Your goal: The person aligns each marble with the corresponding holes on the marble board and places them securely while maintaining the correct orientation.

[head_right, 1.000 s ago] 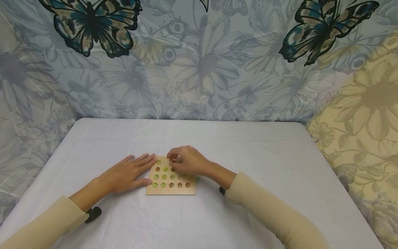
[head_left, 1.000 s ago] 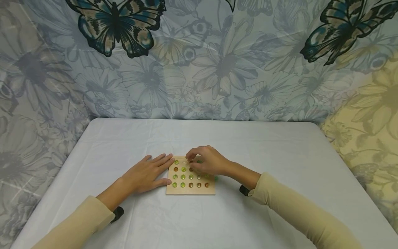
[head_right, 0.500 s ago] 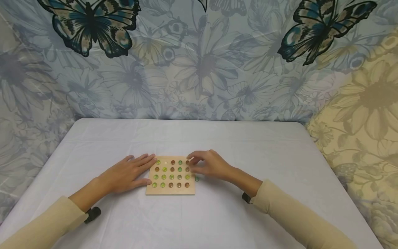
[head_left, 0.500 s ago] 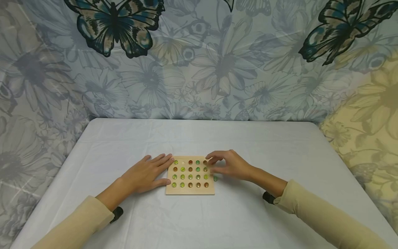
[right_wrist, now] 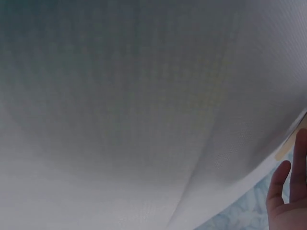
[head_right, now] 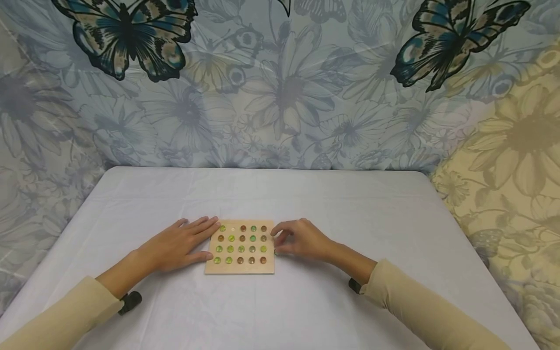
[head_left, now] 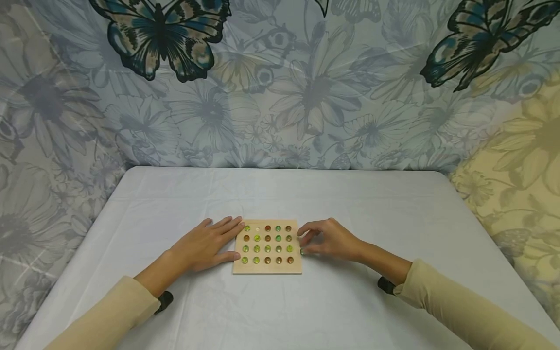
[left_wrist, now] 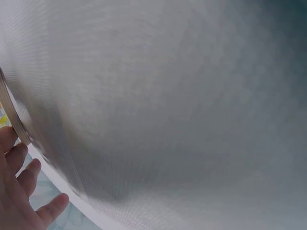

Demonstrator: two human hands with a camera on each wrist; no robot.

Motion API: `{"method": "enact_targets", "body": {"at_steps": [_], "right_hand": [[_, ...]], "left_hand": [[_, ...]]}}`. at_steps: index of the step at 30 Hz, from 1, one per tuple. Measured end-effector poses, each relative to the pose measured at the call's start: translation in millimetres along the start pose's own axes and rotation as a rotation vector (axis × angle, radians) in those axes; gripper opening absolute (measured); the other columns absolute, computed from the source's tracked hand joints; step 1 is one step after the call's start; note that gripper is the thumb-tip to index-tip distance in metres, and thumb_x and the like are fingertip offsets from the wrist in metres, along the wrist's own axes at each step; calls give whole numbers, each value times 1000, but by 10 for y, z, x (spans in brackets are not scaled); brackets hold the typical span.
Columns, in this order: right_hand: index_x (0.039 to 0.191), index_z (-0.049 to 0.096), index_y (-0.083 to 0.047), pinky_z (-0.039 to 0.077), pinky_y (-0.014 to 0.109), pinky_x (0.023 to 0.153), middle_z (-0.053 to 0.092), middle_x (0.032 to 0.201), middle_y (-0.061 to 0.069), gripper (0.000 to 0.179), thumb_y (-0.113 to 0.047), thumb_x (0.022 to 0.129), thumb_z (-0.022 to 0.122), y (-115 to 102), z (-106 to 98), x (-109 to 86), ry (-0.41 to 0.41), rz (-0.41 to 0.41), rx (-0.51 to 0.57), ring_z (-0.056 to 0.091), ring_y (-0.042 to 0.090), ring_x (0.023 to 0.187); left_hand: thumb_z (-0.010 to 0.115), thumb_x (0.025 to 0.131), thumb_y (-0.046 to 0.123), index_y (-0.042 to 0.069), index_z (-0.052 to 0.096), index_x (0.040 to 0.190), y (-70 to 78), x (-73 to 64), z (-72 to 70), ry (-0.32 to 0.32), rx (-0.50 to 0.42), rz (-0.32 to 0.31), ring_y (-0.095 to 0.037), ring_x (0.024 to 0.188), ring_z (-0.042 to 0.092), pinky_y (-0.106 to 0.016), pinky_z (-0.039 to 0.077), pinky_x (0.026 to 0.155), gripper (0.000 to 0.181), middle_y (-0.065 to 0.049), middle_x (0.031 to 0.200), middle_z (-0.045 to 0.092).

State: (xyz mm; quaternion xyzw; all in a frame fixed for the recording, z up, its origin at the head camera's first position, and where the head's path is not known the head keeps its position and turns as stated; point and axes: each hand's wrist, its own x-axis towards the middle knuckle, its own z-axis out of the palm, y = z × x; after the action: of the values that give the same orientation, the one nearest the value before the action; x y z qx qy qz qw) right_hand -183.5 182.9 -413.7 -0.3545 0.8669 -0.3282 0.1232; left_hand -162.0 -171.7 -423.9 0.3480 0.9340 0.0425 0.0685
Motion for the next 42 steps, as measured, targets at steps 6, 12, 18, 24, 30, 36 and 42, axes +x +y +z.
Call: {"method": "enact_targets", "body": {"at_steps": [6, 12, 18, 24, 30, 36, 42], "right_hand": [[112, 71, -7, 53, 38, 91, 75, 93, -9, 34, -10, 81, 83, 14, 4, -16, -24, 5, 15, 69, 7, 94], [111, 71, -8, 53, 38, 91, 75, 92, -9, 33, -9, 80, 83, 22, 34, -13, -31, -7, -7, 69, 5, 92], [110, 71, -10, 54, 38, 90, 75, 93, -9, 32, -8, 80, 83, 33, 58, -9, -25, -25, -60, 69, 4, 90], [111, 71, -8, 55, 33, 86, 75, 94, -7, 32, -6, 81, 82, 15, 38, -5, -35, -31, -55, 69, 5, 90], [111, 71, -6, 56, 33, 84, 75, 95, -5, 31, -3, 81, 81, -27, -28, 12, -29, -42, -40, 70, 7, 90], [112, 70, -6, 56, 37, 85, 75, 95, -5, 31, -4, 83, 80, -49, -83, 54, -11, -62, -76, 70, 10, 90], [115, 69, -5, 54, 42, 84, 75, 98, -4, 33, -5, 84, 79, -105, -110, 122, 15, -71, -91, 70, 11, 93]], "left_hand": [[46, 99, 61, 14, 30, 158, -3, 5, 7, 1, -1, 1, -28, 148, 29, -61, 30, 111, 77, -5, 162, 28], [45, 99, 61, 14, 30, 158, -4, 6, 10, 1, -4, 0, -28, 148, 29, -61, 30, 111, 77, -5, 162, 28], [45, 99, 61, 14, 30, 158, -2, 3, 10, 3, -4, 1, -28, 147, 29, -61, 30, 111, 77, -5, 162, 28], [46, 100, 60, 13, 30, 158, 1, -1, 6, 5, -4, 1, -28, 147, 29, -61, 30, 111, 76, -5, 162, 28], [46, 100, 60, 13, 30, 158, 5, -5, 2, 6, 1, 1, -28, 147, 30, -61, 30, 111, 76, -5, 162, 28], [46, 100, 60, 13, 31, 158, 3, -16, -5, 11, 1, 3, -28, 147, 30, -61, 31, 110, 76, -5, 162, 29], [45, 100, 60, 13, 31, 157, 6, -21, -16, 9, 0, 2, -28, 147, 30, -61, 31, 110, 76, -6, 162, 29]]}}
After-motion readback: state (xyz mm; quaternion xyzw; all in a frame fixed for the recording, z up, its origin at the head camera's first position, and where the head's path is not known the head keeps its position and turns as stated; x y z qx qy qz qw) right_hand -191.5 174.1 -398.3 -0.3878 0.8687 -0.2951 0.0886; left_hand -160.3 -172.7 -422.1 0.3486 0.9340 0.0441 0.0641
